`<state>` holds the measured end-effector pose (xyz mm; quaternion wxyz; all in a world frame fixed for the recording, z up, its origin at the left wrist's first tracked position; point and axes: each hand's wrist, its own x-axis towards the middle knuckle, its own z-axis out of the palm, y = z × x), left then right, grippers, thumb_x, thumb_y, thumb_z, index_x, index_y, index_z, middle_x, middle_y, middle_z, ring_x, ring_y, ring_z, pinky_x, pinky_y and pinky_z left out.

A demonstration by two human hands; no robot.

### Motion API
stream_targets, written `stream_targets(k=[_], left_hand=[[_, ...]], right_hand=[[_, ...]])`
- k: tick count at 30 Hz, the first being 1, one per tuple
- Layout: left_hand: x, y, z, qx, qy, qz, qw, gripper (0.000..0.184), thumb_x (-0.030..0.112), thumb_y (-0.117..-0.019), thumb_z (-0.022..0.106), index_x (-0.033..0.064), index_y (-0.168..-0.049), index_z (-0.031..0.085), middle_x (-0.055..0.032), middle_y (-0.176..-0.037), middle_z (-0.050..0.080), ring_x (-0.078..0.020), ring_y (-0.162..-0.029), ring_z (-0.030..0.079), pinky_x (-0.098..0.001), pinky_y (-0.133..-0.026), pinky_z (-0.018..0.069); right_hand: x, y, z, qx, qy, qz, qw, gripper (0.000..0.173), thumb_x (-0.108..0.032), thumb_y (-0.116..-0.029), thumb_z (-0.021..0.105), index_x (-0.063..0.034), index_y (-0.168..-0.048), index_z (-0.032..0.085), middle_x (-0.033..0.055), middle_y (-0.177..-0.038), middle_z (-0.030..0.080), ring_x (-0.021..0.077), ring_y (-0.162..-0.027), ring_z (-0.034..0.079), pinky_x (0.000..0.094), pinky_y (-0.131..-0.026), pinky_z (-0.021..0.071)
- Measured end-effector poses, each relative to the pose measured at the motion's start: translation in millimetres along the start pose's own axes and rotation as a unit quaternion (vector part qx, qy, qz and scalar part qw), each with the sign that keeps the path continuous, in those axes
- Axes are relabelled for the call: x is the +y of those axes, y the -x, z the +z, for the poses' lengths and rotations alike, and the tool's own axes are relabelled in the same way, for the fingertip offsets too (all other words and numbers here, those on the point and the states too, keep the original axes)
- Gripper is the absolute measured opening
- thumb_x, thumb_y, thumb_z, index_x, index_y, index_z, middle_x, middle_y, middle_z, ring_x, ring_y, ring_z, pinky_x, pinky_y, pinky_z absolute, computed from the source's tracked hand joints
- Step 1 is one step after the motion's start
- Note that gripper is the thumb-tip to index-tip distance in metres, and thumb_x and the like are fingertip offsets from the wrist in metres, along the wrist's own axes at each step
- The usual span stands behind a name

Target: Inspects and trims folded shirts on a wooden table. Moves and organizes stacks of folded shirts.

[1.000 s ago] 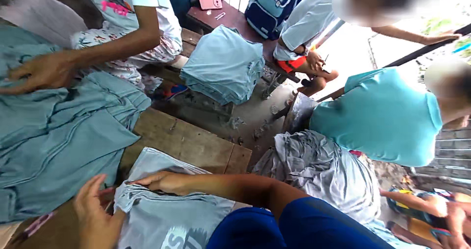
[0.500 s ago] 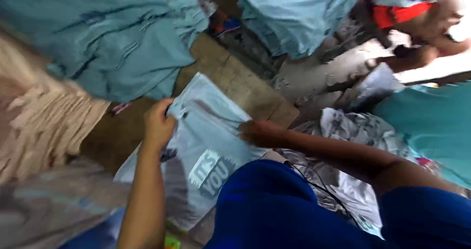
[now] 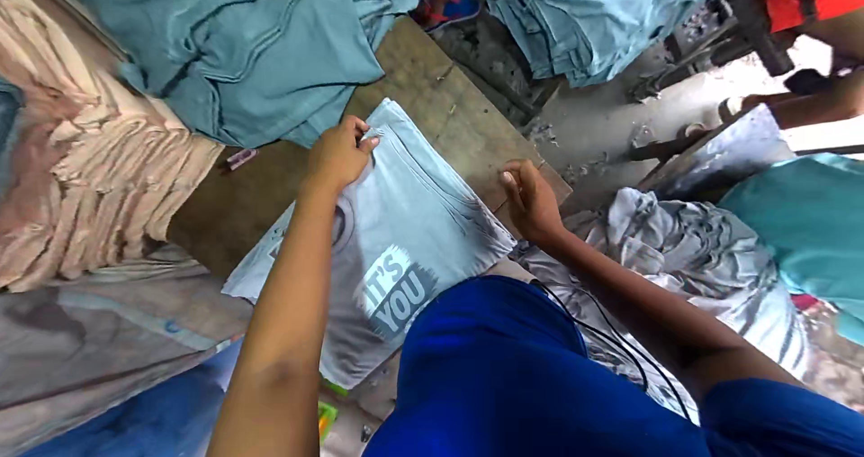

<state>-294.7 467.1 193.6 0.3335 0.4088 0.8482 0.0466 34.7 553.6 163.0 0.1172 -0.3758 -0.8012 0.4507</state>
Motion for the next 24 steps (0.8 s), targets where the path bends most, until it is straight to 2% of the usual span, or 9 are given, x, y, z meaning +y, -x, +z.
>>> stream_targets(k=[4, 7, 10, 12, 14, 15, 18, 21, 24], left_hand=[[33, 28, 27, 0.188, -0.094, 0.056, 0.976, 0.043, 0.018, -0.1013, 0.058, -0.0031, -0.138, 0.055, -0.0304, -0.143, 0.052, -0.0530, -0.134, 0.045, -0.0705, -0.104, 0.0349], [24, 43, 67, 0.297, -0.120, 0.182, 0.930, 0.037, 0.023, -0.1085, 0.044, 0.0067, -0.138, 0.058, -0.0178, -0.147, 0.055, -0.0387, -0.140, 0.047, -0.0620, -0.118, 0.0263], [-8, 28, 95, 0.261, -0.148, 0.204, 0.932, 0.054, 0.041, -0.1115, 0.031, 0.0120, -0.155, 0.043, -0.0089, -0.164, 0.038, -0.0317, -0.156, 0.024, -0.0626, -0.124, 0.0061], [-25, 15, 101, 0.226, -0.164, 0.200, 0.939, 0.059, 0.045, -0.1112, 0.027, 0.0139, -0.160, 0.037, -0.0066, -0.168, 0.031, -0.0323, -0.158, 0.017, -0.0636, -0.124, 0.0036], [-32, 5, 103, 0.228, -0.164, 0.210, 0.936, 0.057, 0.044, -0.1112, 0.026, 0.0166, -0.159, 0.038, -0.0045, -0.168, 0.032, -0.0307, -0.158, 0.017, -0.0616, -0.124, 0.0050], [-34, 4, 106, 0.233, -0.163, 0.213, 0.935, 0.056, 0.043, -0.1114, 0.026, 0.0177, -0.159, 0.038, -0.0032, -0.168, 0.032, -0.0296, -0.158, 0.017, -0.0599, -0.125, 0.0053], [-36, 3, 111, 0.249, -0.164, 0.214, 0.930, 0.055, 0.043, -0.1117, 0.025, 0.0186, -0.160, 0.038, -0.0019, -0.168, 0.032, -0.0280, -0.158, 0.017, -0.0572, -0.125, 0.0057], [-36, 3, 113, 0.252, -0.164, 0.212, 0.930, 0.055, 0.042, -0.1115, 0.025, 0.0185, -0.160, 0.038, -0.0018, -0.168, 0.032, -0.0278, -0.158, 0.016, -0.0569, -0.126, 0.0050], [-35, 3, 113, 0.255, -0.170, 0.213, 0.928, 0.055, 0.042, -0.1114, 0.025, 0.0184, -0.159, 0.038, -0.0023, -0.168, 0.032, -0.0283, -0.158, 0.016, -0.0569, -0.126, 0.0050]], right_hand=[[12, 51, 2, -0.017, 0.052, -0.037, 0.998, 0.053, -0.039, -0.0949, 0.068, 0.0079, -0.118, 0.058, 0.0216, -0.102, 0.066, 0.0350, -0.091, 0.067, 0.0524, -0.080, 0.0558], [10, 64, 23, -0.045, 0.045, -0.060, 0.996, 0.067, -0.054, -0.0820, 0.079, 0.0030, -0.114, 0.063, 0.0195, -0.102, 0.068, 0.0349, -0.091, 0.068, 0.0532, -0.079, 0.0570], [17, 42, 38, -0.101, 0.025, -0.036, 0.994, 0.046, -0.040, -0.0923, 0.074, 0.0000, -0.115, 0.066, 0.0207, -0.104, 0.067, 0.0373, -0.091, 0.069, 0.0554, -0.075, 0.0574], [31, 26, 38, -0.115, -0.064, -0.009, 0.991, 0.027, -0.025, -0.1006, 0.065, 0.0011, -0.106, 0.068, 0.0162, -0.097, 0.068, 0.0276, -0.080, 0.066, 0.0473, -0.072, 0.0561], [43, 19, 29, -0.115, -0.200, 0.062, 0.971, 0.026, -0.018, -0.1046, 0.056, 0.0041, -0.105, 0.068, 0.0090, -0.091, 0.069, 0.0113, -0.075, 0.062, 0.0306, -0.070, 0.0539], [48, 19, 23, -0.092, -0.236, 0.103, 0.962, 0.027, -0.018, -0.1054, 0.053, 0.0059, -0.107, 0.067, 0.0088, -0.091, 0.068, 0.0090, -0.075, 0.062, 0.0286, -0.071, 0.0540], [63, 17, 14, -0.016, -0.198, 0.153, 0.968, 0.030, -0.020, -0.1073, 0.051, 0.0060, -0.112, 0.064, 0.0126, -0.097, 0.068, 0.0129, -0.082, 0.064, 0.0324, -0.078, 0.0541], [50, 20, 18, -0.063, -0.169, 0.128, 0.975, 0.030, -0.019, -0.1069, 0.052, 0.0050, -0.121, 0.063, 0.0170, -0.103, 0.071, 0.0198, -0.086, 0.069, 0.0385, -0.081, 0.0573], [38, 24, 37, -0.055, -0.188, 0.071, 0.978, 0.026, -0.021, -0.0994, 0.067, 0.0012, -0.114, 0.069, 0.0132, -0.099, 0.072, 0.0156, -0.082, 0.069, 0.0335, -0.079, 0.0579]])
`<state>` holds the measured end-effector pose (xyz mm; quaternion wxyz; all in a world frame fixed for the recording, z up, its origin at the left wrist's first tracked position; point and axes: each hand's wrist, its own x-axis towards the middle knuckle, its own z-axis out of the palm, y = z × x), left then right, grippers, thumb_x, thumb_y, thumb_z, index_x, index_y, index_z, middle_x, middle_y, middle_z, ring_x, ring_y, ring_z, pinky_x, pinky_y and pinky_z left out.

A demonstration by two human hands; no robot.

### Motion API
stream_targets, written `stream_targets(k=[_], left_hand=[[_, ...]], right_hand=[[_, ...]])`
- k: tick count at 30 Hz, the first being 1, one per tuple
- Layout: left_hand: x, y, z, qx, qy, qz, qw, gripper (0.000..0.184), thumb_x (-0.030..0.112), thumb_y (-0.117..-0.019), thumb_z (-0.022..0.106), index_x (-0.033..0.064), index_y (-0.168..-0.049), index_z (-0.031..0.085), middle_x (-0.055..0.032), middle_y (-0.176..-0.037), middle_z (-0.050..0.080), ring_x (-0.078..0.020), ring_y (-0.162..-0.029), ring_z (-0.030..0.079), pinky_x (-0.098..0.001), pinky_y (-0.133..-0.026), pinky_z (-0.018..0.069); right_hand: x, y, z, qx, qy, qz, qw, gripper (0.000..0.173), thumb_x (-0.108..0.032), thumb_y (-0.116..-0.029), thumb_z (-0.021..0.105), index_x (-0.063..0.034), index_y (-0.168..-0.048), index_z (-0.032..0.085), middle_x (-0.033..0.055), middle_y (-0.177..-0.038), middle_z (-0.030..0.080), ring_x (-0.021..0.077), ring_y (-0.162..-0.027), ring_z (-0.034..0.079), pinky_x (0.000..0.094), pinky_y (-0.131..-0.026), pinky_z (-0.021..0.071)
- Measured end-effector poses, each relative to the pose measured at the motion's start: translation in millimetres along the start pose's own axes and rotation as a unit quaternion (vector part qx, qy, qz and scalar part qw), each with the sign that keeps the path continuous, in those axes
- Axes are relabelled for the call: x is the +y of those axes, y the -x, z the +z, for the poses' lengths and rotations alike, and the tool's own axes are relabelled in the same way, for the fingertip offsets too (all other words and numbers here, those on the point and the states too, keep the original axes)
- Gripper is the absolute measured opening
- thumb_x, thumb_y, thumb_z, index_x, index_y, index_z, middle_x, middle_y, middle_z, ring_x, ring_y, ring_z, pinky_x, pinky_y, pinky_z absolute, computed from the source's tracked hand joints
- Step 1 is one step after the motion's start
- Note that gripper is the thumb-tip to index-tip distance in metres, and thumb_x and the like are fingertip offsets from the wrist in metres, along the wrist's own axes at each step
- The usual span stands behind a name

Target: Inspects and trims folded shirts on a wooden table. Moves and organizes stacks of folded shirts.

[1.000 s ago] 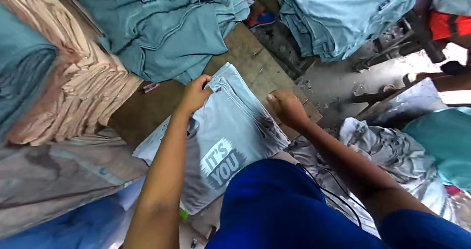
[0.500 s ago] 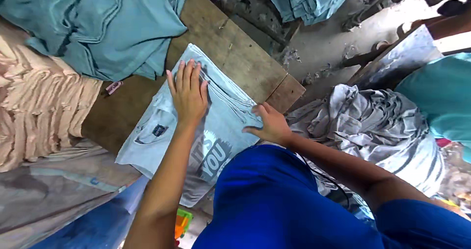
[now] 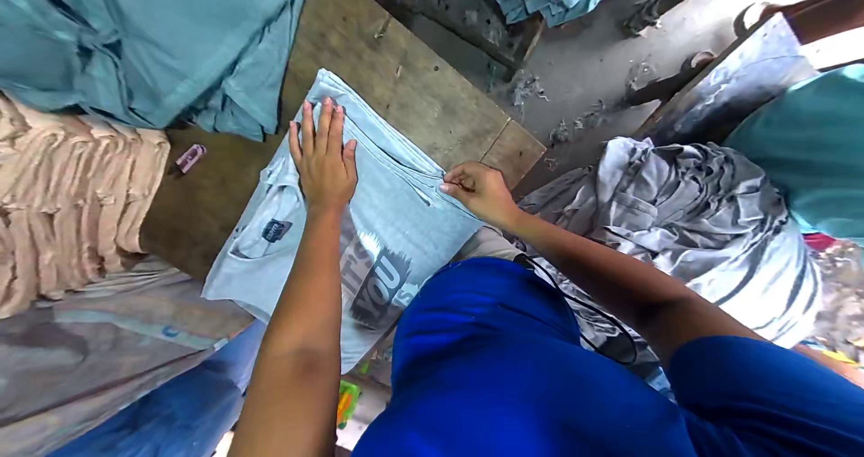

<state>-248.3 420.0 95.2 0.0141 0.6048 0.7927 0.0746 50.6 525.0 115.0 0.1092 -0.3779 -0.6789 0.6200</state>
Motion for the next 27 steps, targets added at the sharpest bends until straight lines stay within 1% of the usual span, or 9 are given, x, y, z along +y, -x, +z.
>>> stream_targets(k=[6, 11, 13, 15, 18, 21, 24, 26, 27], left_hand=[[4, -1, 0, 0.005, -0.008, -0.012, 1.000, 0.056, 0.042, -0.1112, 0.022, 0.0182, -0.158, 0.040, -0.0029, -0.167, 0.033, -0.0280, -0.158, 0.019, -0.0565, -0.125, 0.0069], [5, -1, 2, 0.006, -0.014, -0.011, 1.000, 0.056, 0.041, -0.1110, 0.021, 0.0182, -0.158, 0.040, -0.0025, -0.168, 0.031, -0.0277, -0.158, 0.018, -0.0556, -0.126, 0.0064], [4, -2, 2, 0.010, -0.018, -0.011, 1.000, 0.055, 0.041, -0.1108, 0.021, 0.0187, -0.158, 0.040, -0.0019, -0.168, 0.031, -0.0270, -0.158, 0.017, -0.0552, -0.126, 0.0058], [4, 0, 1, 0.012, -0.023, -0.011, 1.000, 0.055, 0.040, -0.1108, 0.021, 0.0181, -0.157, 0.040, -0.0029, -0.167, 0.032, -0.0277, -0.158, 0.019, -0.0553, -0.125, 0.0067], [8, 0, -2, 0.007, -0.024, -0.011, 1.000, 0.056, 0.040, -0.1112, 0.020, 0.0166, -0.157, 0.041, -0.0044, -0.167, 0.034, -0.0291, -0.157, 0.020, -0.0567, -0.125, 0.0065], [24, -4, -16, -0.013, 0.046, -0.029, 0.998, 0.056, 0.040, -0.1106, 0.029, 0.0105, -0.156, 0.042, -0.0102, -0.165, 0.035, -0.0350, -0.157, 0.020, -0.0614, -0.125, 0.0068], [26, -6, -50, 0.069, 0.182, -0.090, 0.977, 0.049, 0.027, -0.1066, 0.049, 0.0023, -0.149, 0.049, -0.0147, -0.154, 0.051, -0.0307, -0.149, 0.039, -0.0509, -0.124, 0.0242], [6, -2, -74, 0.122, 0.224, -0.192, 0.948, 0.040, 0.020, -0.1067, 0.050, -0.0022, -0.139, 0.057, -0.0192, -0.133, 0.065, -0.0262, -0.125, 0.062, -0.0404, -0.108, 0.0480], [-10, 3, -89, 0.109, 0.216, -0.266, 0.933, 0.039, 0.020, -0.1073, 0.048, -0.0038, -0.137, 0.058, -0.0219, -0.129, 0.066, -0.0277, -0.118, 0.066, -0.0408, -0.103, 0.0519]], right_hand=[[10, -16, -24, 0.121, -0.101, 0.092, 0.983, 0.023, -0.018, -0.1055, 0.055, 0.0031, -0.112, 0.062, 0.0076, -0.091, 0.062, 0.0088, -0.072, 0.057, 0.0269, -0.068, 0.0506], [9, -8, -20, 0.016, -0.029, 0.013, 0.999, 0.027, -0.020, -0.1005, 0.065, 0.0021, -0.116, 0.067, 0.0132, -0.102, 0.072, 0.0156, -0.085, 0.070, 0.0342, -0.081, 0.0585], [8, -12, -10, -0.017, -0.038, -0.020, 0.999, 0.024, -0.019, -0.0972, 0.070, 0.0006, -0.111, 0.071, 0.0123, -0.100, 0.073, 0.0144, -0.083, 0.070, 0.0326, -0.081, 0.0586], [5, -18, -8, -0.019, -0.078, 0.022, 0.997, 0.020, -0.013, -0.1005, 0.063, 0.0027, -0.110, 0.068, 0.0106, -0.094, 0.070, 0.0118, -0.078, 0.066, 0.0302, -0.075, 0.0558], [2, -26, -21, 0.038, -0.161, 0.142, 0.976, 0.026, -0.015, -0.1084, 0.047, 0.0041, -0.122, 0.058, 0.0062, -0.086, 0.060, 0.0087, -0.064, 0.054, 0.0259, -0.058, 0.0467], [2, -19, -42, 0.068, -0.154, 0.151, 0.974, 0.028, -0.017, -0.1083, 0.047, 0.0030, -0.123, 0.059, 0.0056, -0.094, 0.060, 0.0061, -0.066, 0.054, 0.0240, -0.060, 0.0483], [4, -15, -50, 0.063, -0.172, 0.145, 0.972, 0.028, -0.020, -0.1068, 0.051, 0.0013, -0.124, 0.060, 0.0039, -0.097, 0.063, 0.0054, -0.072, 0.058, 0.0248, -0.066, 0.0518], [8, -12, -52, 0.076, -0.186, 0.155, 0.967, 0.028, -0.021, -0.1065, 0.052, -0.0002, -0.123, 0.059, 0.0021, -0.094, 0.063, 0.0052, -0.073, 0.059, 0.0249, -0.067, 0.0525], [7, -10, -52, 0.090, -0.188, 0.162, 0.965, 0.026, -0.021, -0.1063, 0.053, -0.0012, -0.121, 0.060, 0.0010, -0.091, 0.063, 0.0043, -0.071, 0.058, 0.0237, -0.065, 0.0514]])
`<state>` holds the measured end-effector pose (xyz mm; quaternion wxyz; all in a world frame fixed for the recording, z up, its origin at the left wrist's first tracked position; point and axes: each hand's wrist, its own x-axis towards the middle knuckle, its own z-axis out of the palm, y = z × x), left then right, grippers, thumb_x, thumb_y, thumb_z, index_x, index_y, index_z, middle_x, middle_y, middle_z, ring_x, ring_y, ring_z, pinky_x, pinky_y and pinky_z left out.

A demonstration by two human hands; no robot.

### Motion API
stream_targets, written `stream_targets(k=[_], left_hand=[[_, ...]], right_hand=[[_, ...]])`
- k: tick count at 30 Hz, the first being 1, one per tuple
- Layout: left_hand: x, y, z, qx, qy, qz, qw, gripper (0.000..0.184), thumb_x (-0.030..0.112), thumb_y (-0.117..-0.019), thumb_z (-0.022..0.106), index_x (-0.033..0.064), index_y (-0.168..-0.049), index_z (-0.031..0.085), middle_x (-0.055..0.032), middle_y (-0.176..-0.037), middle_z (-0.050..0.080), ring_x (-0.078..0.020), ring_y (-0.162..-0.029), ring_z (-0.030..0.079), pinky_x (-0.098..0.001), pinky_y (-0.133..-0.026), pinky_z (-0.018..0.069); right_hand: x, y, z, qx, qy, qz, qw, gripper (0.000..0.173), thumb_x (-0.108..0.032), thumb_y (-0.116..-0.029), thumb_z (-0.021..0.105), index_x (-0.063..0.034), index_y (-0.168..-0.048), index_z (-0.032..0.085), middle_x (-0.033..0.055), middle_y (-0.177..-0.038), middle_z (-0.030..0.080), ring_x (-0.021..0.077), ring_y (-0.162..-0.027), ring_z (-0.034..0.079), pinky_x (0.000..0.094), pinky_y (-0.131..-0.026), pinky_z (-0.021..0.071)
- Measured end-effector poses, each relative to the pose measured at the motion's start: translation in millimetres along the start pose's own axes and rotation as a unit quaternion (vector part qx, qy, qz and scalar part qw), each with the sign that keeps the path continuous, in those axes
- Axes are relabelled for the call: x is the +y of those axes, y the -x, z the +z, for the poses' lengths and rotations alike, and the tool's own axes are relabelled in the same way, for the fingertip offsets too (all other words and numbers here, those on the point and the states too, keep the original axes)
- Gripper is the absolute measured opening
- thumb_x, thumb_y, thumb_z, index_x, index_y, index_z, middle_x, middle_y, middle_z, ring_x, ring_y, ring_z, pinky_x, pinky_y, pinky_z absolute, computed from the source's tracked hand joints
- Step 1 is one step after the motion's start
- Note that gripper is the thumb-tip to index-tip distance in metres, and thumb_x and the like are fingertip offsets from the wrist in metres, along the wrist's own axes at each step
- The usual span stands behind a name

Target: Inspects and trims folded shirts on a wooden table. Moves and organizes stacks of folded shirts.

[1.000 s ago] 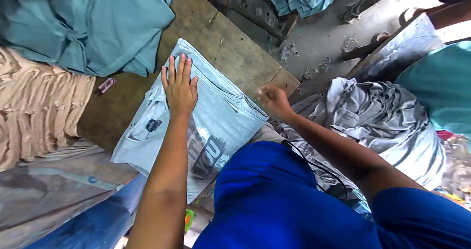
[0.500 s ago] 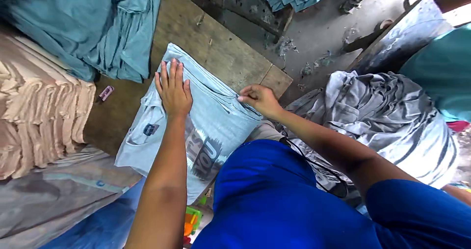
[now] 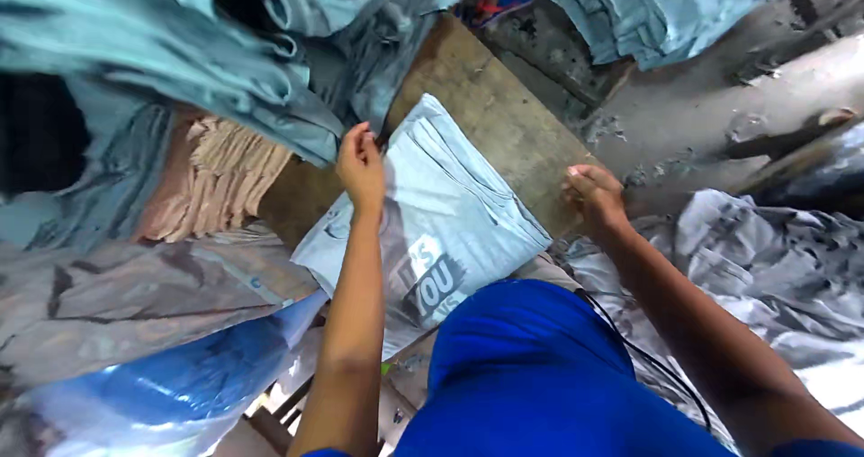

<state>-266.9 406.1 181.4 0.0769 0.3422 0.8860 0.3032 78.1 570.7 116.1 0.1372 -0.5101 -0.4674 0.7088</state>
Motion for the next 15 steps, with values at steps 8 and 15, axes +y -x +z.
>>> stream_targets(k=[8, 15], left_hand=[[-133, -56, -59, -0.161, -0.238, -0.123, 0.950, 0.062, -0.003, -0.0958, 0.056, -0.0046, -0.154, 0.036, -0.0328, -0.159, 0.033, -0.0512, -0.145, 0.035, -0.0664, -0.117, 0.0297], [-123, -61, -49, -0.164, -0.311, -0.161, 0.922, 0.047, 0.027, -0.1065, 0.053, -0.0077, -0.138, 0.053, -0.0369, -0.138, 0.053, -0.0553, -0.129, 0.052, -0.0723, -0.105, 0.0393]], right_hand=[[6, 8, -8, -0.006, 0.039, -0.024, 0.999, 0.017, -0.015, -0.1053, 0.054, -0.0001, -0.111, 0.060, 0.0025, -0.085, 0.062, 0.0048, -0.065, 0.055, 0.0221, -0.060, 0.0487], [5, 12, -15, 0.002, 0.120, -0.067, 0.991, 0.019, -0.017, -0.1042, 0.058, 0.0000, -0.111, 0.062, 0.0024, -0.082, 0.063, 0.0039, -0.065, 0.056, 0.0226, -0.061, 0.0482]])
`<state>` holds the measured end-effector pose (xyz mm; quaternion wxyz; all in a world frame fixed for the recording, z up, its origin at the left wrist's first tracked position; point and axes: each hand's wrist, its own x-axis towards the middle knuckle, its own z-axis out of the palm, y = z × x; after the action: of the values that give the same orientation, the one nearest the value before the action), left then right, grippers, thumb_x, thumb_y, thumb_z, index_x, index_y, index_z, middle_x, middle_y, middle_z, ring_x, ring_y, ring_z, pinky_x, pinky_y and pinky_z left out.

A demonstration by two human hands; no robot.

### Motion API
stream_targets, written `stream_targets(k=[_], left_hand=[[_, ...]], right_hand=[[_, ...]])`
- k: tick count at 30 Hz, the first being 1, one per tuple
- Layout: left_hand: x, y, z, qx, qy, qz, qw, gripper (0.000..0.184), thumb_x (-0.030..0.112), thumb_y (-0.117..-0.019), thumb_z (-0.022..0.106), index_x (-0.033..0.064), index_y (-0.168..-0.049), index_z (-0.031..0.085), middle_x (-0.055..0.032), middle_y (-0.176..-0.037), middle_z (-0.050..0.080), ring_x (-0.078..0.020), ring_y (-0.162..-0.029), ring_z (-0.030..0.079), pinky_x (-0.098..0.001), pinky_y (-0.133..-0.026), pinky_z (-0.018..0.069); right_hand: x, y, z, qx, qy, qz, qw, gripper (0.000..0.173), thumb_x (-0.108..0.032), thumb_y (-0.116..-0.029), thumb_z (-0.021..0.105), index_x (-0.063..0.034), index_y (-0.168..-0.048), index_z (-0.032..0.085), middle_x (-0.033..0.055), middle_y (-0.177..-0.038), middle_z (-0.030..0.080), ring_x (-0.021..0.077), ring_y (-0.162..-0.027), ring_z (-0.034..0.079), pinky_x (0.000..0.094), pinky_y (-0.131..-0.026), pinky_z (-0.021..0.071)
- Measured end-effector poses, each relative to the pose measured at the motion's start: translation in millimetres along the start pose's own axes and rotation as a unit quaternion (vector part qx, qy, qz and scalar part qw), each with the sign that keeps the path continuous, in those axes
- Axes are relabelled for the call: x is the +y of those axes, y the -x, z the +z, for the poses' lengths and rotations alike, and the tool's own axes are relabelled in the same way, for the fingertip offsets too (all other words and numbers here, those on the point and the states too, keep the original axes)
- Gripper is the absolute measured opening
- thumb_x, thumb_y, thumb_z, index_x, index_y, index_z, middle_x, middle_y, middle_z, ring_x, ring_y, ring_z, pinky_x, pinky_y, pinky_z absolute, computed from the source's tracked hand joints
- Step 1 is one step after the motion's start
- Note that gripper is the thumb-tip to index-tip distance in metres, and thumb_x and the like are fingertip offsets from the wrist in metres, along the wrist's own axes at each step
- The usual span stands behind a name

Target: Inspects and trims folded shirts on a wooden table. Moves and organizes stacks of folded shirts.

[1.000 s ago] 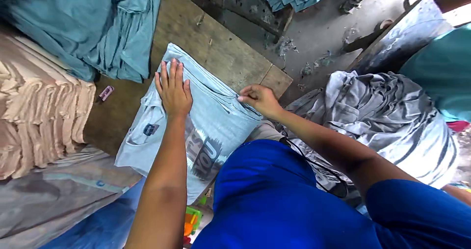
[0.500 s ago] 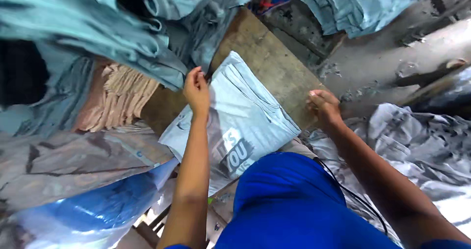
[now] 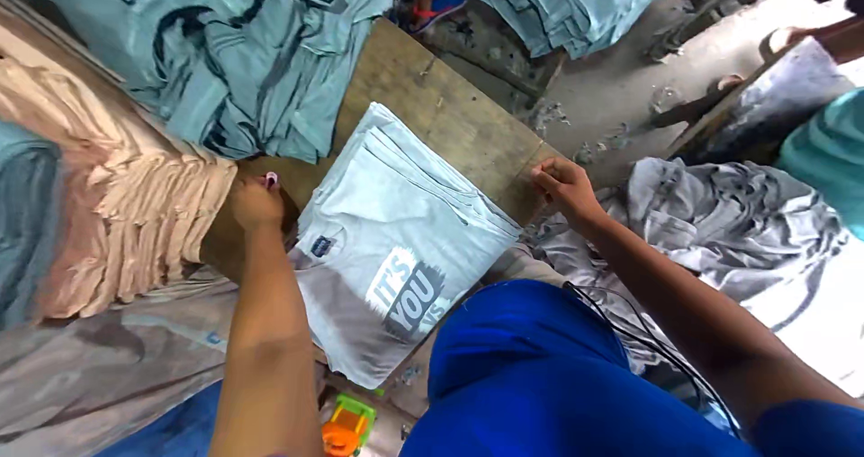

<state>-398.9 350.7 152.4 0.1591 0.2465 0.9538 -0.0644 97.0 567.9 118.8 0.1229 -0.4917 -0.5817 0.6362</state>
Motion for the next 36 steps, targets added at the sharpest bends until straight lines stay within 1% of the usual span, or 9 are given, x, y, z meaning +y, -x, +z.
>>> stream_targets(k=[4, 7, 10, 12, 16, 19, 23, 31, 36], left_hand=[[34, 52, -37, 0.176, 0.076, 0.127, 0.973, 0.047, 0.033, -0.1076, 0.048, -0.0072, -0.130, 0.059, -0.0316, -0.125, 0.063, -0.0459, -0.120, 0.061, -0.0585, -0.106, 0.0441], [101, 125, -43, 0.323, 0.166, 0.375, 0.853, 0.025, 0.014, -0.1041, 0.059, -0.0075, -0.110, 0.070, -0.0256, -0.112, 0.071, -0.0370, -0.110, 0.067, -0.0461, -0.100, 0.0504], [185, 187, -12, 0.321, 0.228, 0.553, 0.734, 0.011, 0.009, -0.0992, 0.065, 0.0046, -0.099, 0.075, -0.0148, -0.105, 0.075, -0.0283, -0.104, 0.069, -0.0421, -0.096, 0.0498], [216, 205, 15, 0.263, 0.233, 0.619, 0.703, 0.012, 0.008, -0.0963, 0.068, 0.0112, -0.102, 0.078, -0.0089, -0.111, 0.076, -0.0260, -0.110, 0.067, -0.0423, -0.101, 0.0476], [223, 205, 26, 0.129, 0.233, 0.581, 0.769, 0.025, 0.013, -0.0986, 0.062, 0.0123, -0.120, 0.076, -0.0113, -0.128, 0.070, -0.0288, -0.121, 0.062, -0.0436, -0.107, 0.0459], [218, 196, 27, 0.000, 0.172, 0.443, 0.880, 0.035, 0.035, -0.1029, 0.058, 0.0080, -0.119, 0.074, -0.0120, -0.121, 0.072, -0.0339, -0.118, 0.062, -0.0499, -0.102, 0.0470], [212, 195, 42, -0.023, 0.124, 0.415, 0.901, 0.037, 0.043, -0.0975, 0.065, 0.0076, -0.094, 0.075, -0.0123, -0.103, 0.074, -0.0359, -0.107, 0.063, -0.0549, -0.091, 0.0432], [216, 208, 43, -0.071, 0.099, 0.353, 0.928, 0.034, 0.033, -0.0918, 0.065, 0.0098, -0.115, 0.073, -0.0135, -0.121, 0.069, -0.0384, -0.117, 0.058, -0.0588, -0.091, 0.0421], [220, 213, 43, -0.067, 0.085, 0.335, 0.936, 0.037, 0.037, -0.0918, 0.068, 0.0097, -0.116, 0.071, -0.0124, -0.121, 0.070, -0.0384, -0.118, 0.058, -0.0587, -0.092, 0.0420]], right_hand=[[-21, -2, 14, -0.022, 0.026, -0.119, 0.992, 0.024, -0.013, -0.1030, 0.057, 0.0057, -0.116, 0.063, 0.0112, -0.097, 0.069, 0.0091, -0.077, 0.064, 0.0293, -0.074, 0.0562], [-51, -1, 37, -0.160, -0.156, -0.103, 0.969, 0.033, -0.015, -0.1088, 0.041, 0.0063, -0.123, 0.061, 0.0110, -0.110, 0.072, 0.0150, -0.094, 0.072, 0.0352, -0.086, 0.0616], [-73, 1, 52, -0.347, -0.353, 0.017, 0.869, 0.054, -0.042, -0.1101, 0.024, -0.0036, -0.136, 0.052, 0.0072, -0.125, 0.067, 0.0190, -0.113, 0.068, 0.0407, -0.096, 0.0577], [-77, 5, 53, -0.308, -0.396, 0.052, 0.864, 0.047, -0.037, -0.1117, 0.028, -0.0061, -0.132, 0.058, 0.0031, -0.113, 0.071, 0.0121, -0.099, 0.069, 0.0322, -0.086, 0.0600], [-55, -6, 20, -0.063, -0.252, -0.002, 0.966, 0.035, -0.021, -0.1122, 0.032, -0.0020, -0.127, 0.058, 0.0018, -0.092, 0.074, 0.0086, -0.073, 0.070, 0.0270, -0.067, 0.0599], [-23, -12, 3, 0.016, -0.109, -0.065, 0.992, 0.037, -0.021, -0.1116, 0.037, -0.0006, -0.133, 0.059, -0.0020, -0.088, 0.069, -0.0007, -0.053, 0.044, 0.0188, -0.050, 0.0374], [-6, 4, 18, -0.016, -0.048, -0.058, 0.997, 0.044, -0.027, -0.1120, 0.034, -0.0011, -0.135, 0.061, 0.0010, -0.087, 0.062, 0.0049, -0.064, 0.048, 0.0248, -0.061, 0.0428], [17, 26, 37, -0.026, 0.004, -0.176, 0.984, 0.037, -0.015, -0.1044, 0.058, 0.0005, -0.137, 0.061, 0.0183, -0.126, 0.068, 0.0204, -0.113, 0.068, 0.0364, -0.102, 0.0528], [27, 27, 37, 0.004, 0.154, -0.230, 0.961, 0.032, -0.018, -0.1029, 0.060, -0.0052, -0.132, 0.068, 0.0171, -0.117, 0.072, 0.0317, -0.110, 0.069, 0.0508, -0.100, 0.0526]])
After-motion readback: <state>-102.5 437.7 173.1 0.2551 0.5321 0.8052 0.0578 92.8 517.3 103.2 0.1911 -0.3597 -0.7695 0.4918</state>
